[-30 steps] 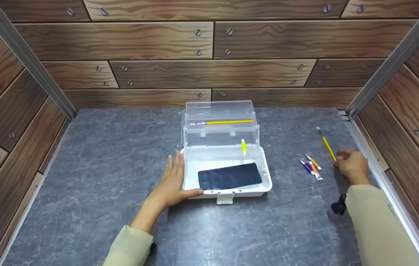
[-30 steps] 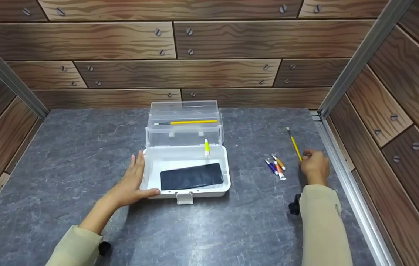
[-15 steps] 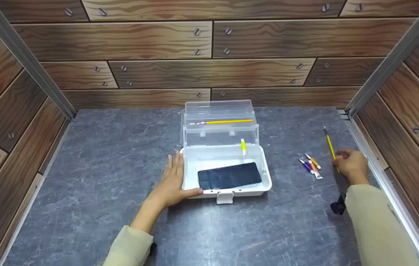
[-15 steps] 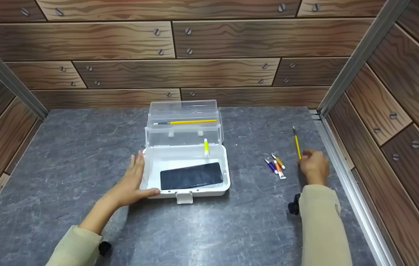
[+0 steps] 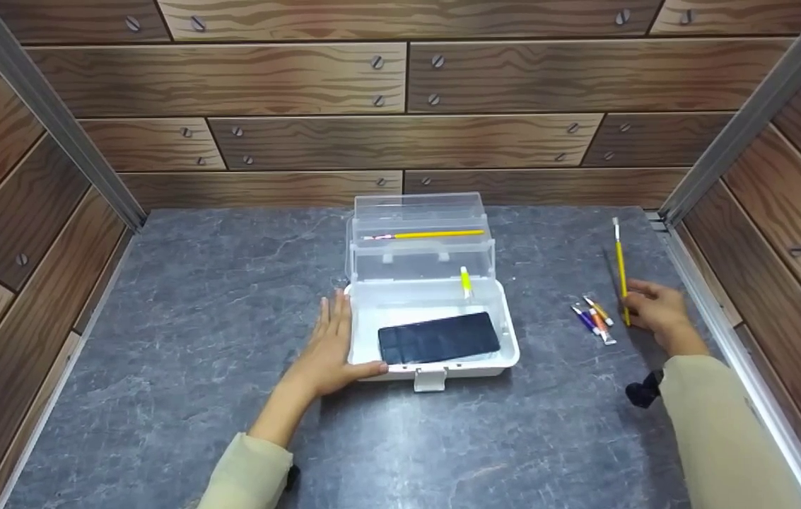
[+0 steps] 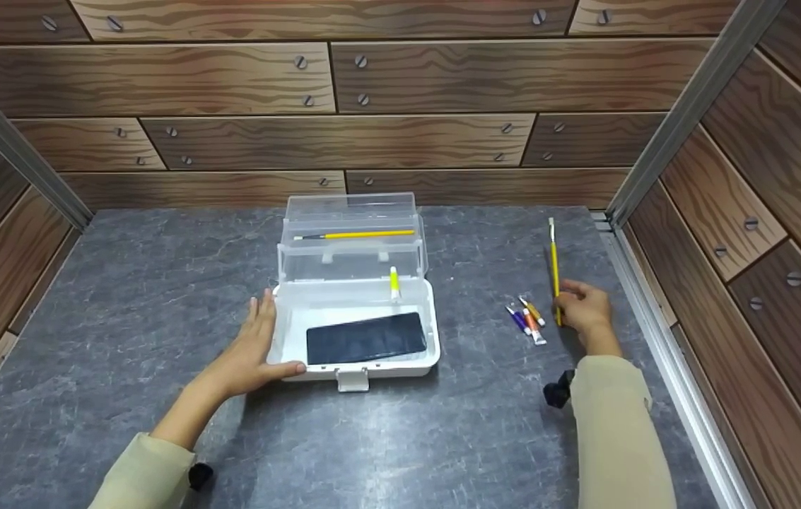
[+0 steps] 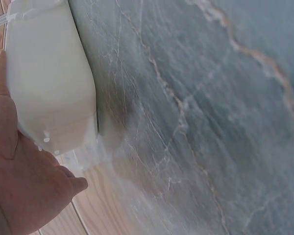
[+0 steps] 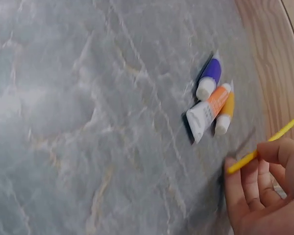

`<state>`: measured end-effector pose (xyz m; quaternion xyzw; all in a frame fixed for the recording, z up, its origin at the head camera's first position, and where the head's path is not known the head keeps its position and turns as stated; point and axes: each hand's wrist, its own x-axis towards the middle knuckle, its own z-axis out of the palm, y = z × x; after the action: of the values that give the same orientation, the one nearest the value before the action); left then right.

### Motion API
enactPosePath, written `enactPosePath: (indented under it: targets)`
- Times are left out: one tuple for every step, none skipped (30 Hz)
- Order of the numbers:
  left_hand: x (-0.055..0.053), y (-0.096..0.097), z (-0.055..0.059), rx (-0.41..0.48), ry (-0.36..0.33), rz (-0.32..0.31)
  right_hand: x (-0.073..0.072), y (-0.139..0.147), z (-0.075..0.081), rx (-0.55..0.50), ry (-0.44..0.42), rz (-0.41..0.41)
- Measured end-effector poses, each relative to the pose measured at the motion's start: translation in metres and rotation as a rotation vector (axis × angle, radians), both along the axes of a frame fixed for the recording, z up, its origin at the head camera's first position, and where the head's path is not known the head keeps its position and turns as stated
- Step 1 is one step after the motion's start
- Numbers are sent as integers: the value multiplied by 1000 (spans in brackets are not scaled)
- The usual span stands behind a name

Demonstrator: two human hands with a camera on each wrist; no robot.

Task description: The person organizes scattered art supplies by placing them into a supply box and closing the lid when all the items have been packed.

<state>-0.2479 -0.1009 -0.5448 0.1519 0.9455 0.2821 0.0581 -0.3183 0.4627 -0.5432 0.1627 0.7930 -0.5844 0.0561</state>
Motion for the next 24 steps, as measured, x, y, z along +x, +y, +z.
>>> enactPosePath:
  targets:
    - [0, 0, 0, 2, 2, 2, -1, -2, 1, -27, -4, 16]
    - [0, 0, 0, 2, -1, 4, -1, -3, 2, -61, -8, 26]
    - [1, -1, 0, 1, -1, 5, -2, -5, 3, -99, -10, 34]
    - [1, -1, 0, -1, -1, 5, -3, -7, 5, -130, -14, 39]
    - [1, -1, 0, -4, -3, 5, -4, -9, 6, -161, -15, 45]
    - [1, -1, 0, -6, -2, 6, -5, -10, 7, -182, -14, 51]
    - [1, -2, 0, -6, 0, 6, -5, -12, 8, -206, -11, 55]
    - [1, -2, 0, -7, -1, 7, -6, -14, 8, -228, -7, 59]
    - [1, -2, 0, -5, 1, 7, -6, -16, 9, -243, -1, 63]
    - [2, -2, 0, -5, 1, 6, -7, -17, 9, -255, 7, 67]
    - [2, -2, 0, -2, 0, 5, -7, -19, 10, -276, 16, 69]
    - [1, -2, 0, -2, 1, 4, -7, -20, 10, -293, 26, 76]
    - [1, -2, 1, -4, 0, 3, -7, -22, 10, -306, 36, 84]
    - [1, -2, 1, -5, -3, 1, -7, -23, 10, -312, 44, 92]
    - [1, -2, 1, -6, -3, -1, -7, -25, 11, -312, 49, 102]
    - [1, -2, 0, -9, -2, -2, -7, -27, 11, -305, 50, 113]
    - [0, -2, 0, -11, -5, -4, -7, -29, 12, -290, 49, 125]
    - [0, -2, 0, -15, -10, -5, -7, -32, 13, -272, 49, 136]
    - [-1, -2, 0, -13, -11, -6, -8, -34, 14, -244, 47, 145]
    - [-1, -1, 0, -14, -17, -6, -8, -36, 15, -222, 45, 150]
    - [-1, -1, 0, -15, -19, -5, -9, -39, 17, -198, 46, 158]
    - [-1, -1, 0, -17, -23, -3, -9, -42, 19, -175, 50, 165]
    - [-1, -1, 1, -14, -26, -1, -10, -45, 20, -164, 56, 171]
    - [-1, -1, 1, -16, -24, 0, -11, -48, 22, -161, 65, 176]
